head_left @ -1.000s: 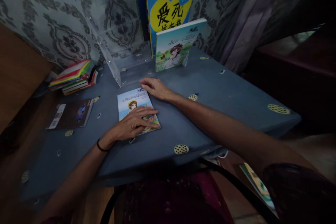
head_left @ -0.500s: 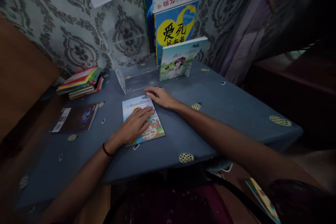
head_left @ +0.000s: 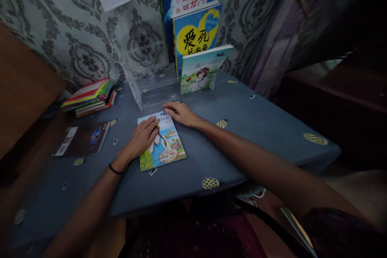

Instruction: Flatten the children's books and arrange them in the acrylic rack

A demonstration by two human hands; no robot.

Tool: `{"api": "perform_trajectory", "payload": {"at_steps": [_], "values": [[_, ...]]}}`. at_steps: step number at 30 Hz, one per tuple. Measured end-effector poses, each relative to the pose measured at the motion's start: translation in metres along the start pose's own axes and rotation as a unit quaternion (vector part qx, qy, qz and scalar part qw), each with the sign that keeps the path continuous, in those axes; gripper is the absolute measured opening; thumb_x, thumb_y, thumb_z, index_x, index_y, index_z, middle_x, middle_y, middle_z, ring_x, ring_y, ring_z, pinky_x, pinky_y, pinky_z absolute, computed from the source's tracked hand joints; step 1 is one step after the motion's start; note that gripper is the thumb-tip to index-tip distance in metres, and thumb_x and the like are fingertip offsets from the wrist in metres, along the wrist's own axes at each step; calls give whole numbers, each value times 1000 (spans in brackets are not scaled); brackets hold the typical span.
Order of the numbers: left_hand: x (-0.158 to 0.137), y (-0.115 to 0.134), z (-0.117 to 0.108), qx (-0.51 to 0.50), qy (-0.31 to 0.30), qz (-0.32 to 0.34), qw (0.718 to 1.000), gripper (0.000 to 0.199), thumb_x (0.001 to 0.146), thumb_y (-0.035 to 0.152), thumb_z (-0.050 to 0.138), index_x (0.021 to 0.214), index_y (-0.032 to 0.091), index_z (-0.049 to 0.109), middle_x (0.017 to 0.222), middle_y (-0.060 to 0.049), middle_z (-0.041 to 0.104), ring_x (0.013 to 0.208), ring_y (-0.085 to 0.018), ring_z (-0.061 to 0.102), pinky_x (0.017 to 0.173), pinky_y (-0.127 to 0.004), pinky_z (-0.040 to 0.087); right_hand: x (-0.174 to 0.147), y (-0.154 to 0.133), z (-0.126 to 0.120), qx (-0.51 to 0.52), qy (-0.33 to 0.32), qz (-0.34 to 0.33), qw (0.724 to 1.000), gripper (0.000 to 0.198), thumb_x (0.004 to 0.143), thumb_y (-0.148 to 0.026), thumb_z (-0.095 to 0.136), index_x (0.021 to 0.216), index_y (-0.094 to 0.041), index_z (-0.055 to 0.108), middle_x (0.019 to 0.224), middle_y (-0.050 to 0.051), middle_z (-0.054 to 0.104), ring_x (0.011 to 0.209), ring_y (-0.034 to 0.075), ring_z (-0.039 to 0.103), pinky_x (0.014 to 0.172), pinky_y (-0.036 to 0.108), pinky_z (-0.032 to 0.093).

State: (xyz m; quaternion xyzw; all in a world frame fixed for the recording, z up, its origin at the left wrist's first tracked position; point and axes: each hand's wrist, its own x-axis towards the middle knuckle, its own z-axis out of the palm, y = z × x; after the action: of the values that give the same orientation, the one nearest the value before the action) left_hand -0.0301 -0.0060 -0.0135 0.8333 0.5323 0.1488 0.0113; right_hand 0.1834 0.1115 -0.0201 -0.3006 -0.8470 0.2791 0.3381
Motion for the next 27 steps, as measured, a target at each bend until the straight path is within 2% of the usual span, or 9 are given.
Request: {"api": "perform_trajectory", "payload": {"at_steps": [3,12,23,27], "values": [[-1,1,0,8,1,13,1000,48,106,39,32,144,16,53,154,-15,50,145,-25,45,119,-51,36,-1,0,0,1,-5,-5,1000,34,100,-27,50,128,-15,65,125,13,72,112,22,66,95,36,51],[-4,10,-6,1,-48,51,998,48,106,34,33,148,18,50,158,-13,44,150,-26,37,121,-54,30,-2,1,-1,-16,-9,-14,1000,34,100,-30,48,127,-17,66,125,11,72,113,23,66,97,37,49],[-16,20,-14,-35,-62,171,983,42,106,31,37,144,31,54,156,-6,48,148,-25,40,124,-55,28,-4,2,-1,-6,-7,-17,1000,38,99,-36,47,125,-16,67,122,13,73,111,27,67,95,41,51],[-17,23,-18,-70,-73,204,974,40,106,29,40,142,33,56,156,-4,49,149,-24,39,125,-57,23,-4,2,-1,-11,-10,-13,1000,39,100,-40,46,125,-18,67,120,11,74,108,25,68,94,40,51]]}}
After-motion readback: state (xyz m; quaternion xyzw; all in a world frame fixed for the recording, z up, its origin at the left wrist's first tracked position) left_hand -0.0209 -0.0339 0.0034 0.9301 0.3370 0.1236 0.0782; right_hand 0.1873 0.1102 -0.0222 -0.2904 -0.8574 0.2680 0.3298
